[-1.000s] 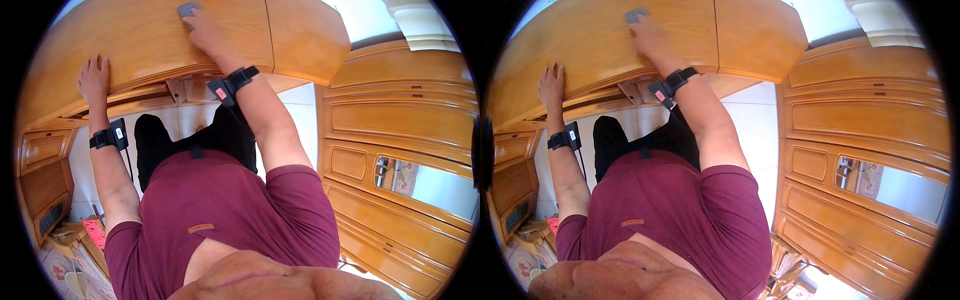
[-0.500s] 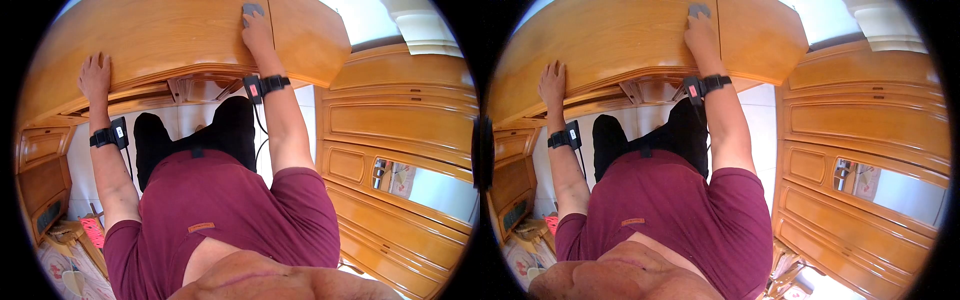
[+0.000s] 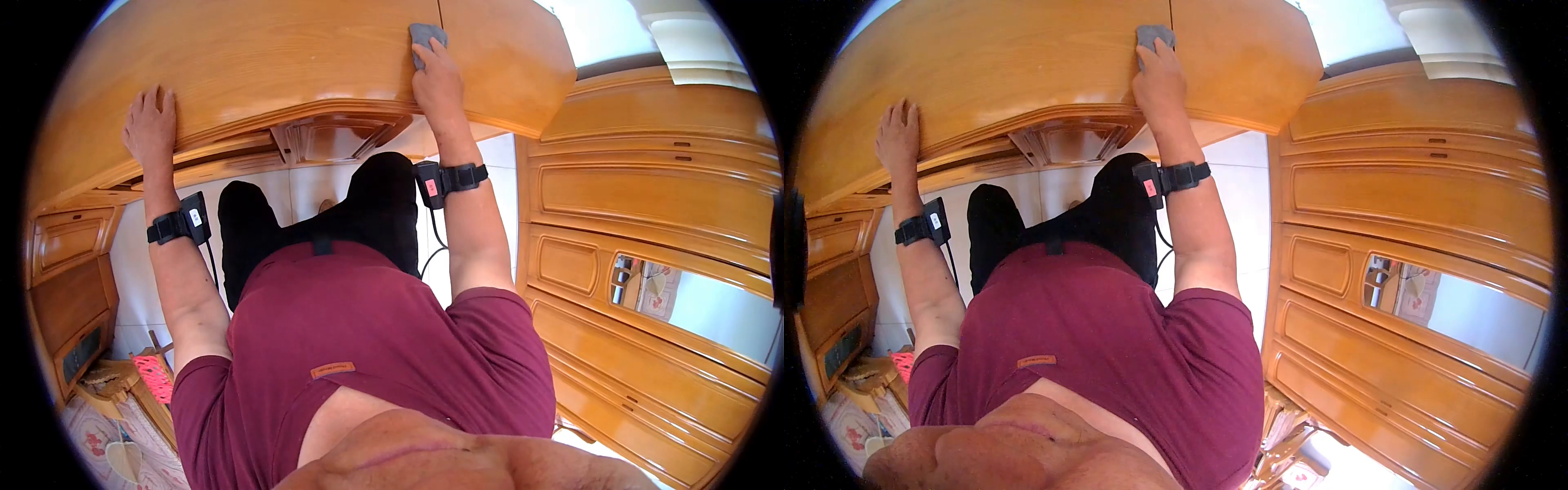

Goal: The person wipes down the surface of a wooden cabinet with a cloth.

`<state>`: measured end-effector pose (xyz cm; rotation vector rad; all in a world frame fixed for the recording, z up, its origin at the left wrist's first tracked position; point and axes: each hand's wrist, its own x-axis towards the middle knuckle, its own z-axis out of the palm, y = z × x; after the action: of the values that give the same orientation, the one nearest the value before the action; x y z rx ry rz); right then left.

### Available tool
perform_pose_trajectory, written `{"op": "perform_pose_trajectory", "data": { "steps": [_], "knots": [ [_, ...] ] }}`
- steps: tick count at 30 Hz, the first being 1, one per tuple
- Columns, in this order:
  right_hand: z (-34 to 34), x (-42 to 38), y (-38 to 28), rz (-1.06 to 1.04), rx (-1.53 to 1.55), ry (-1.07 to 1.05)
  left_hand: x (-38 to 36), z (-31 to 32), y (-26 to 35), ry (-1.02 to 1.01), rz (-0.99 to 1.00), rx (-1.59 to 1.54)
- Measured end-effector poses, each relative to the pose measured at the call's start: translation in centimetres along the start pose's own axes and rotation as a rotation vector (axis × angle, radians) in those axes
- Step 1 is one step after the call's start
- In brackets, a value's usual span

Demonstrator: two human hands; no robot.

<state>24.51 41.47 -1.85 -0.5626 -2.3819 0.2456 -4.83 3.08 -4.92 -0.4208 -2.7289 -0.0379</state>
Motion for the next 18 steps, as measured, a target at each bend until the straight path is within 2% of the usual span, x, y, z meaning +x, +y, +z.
{"op": "perform_pose_trajectory", "data": {
  "steps": [10,12,16,18],
  "knots": [
    [2.5,4.8,1.7,0.069,-0.087,0.032,-0.2,-1.6,0.7,-0.036,-0.019,0.006],
    [3.0,5.3,1.1,0.031,-0.213,0.003,-0.6,-2.1,1.1,-0.025,-0.038,-0.007],
    [3.8,5.1,0.0,0.022,-0.214,0.016,-0.6,-2.0,1.0,-0.022,-0.036,-0.022],
    [4.1,4.5,-0.7,-0.065,-0.066,0.087,-0.7,-1.7,0.9,0.012,-0.037,-0.034]
  ]
}}
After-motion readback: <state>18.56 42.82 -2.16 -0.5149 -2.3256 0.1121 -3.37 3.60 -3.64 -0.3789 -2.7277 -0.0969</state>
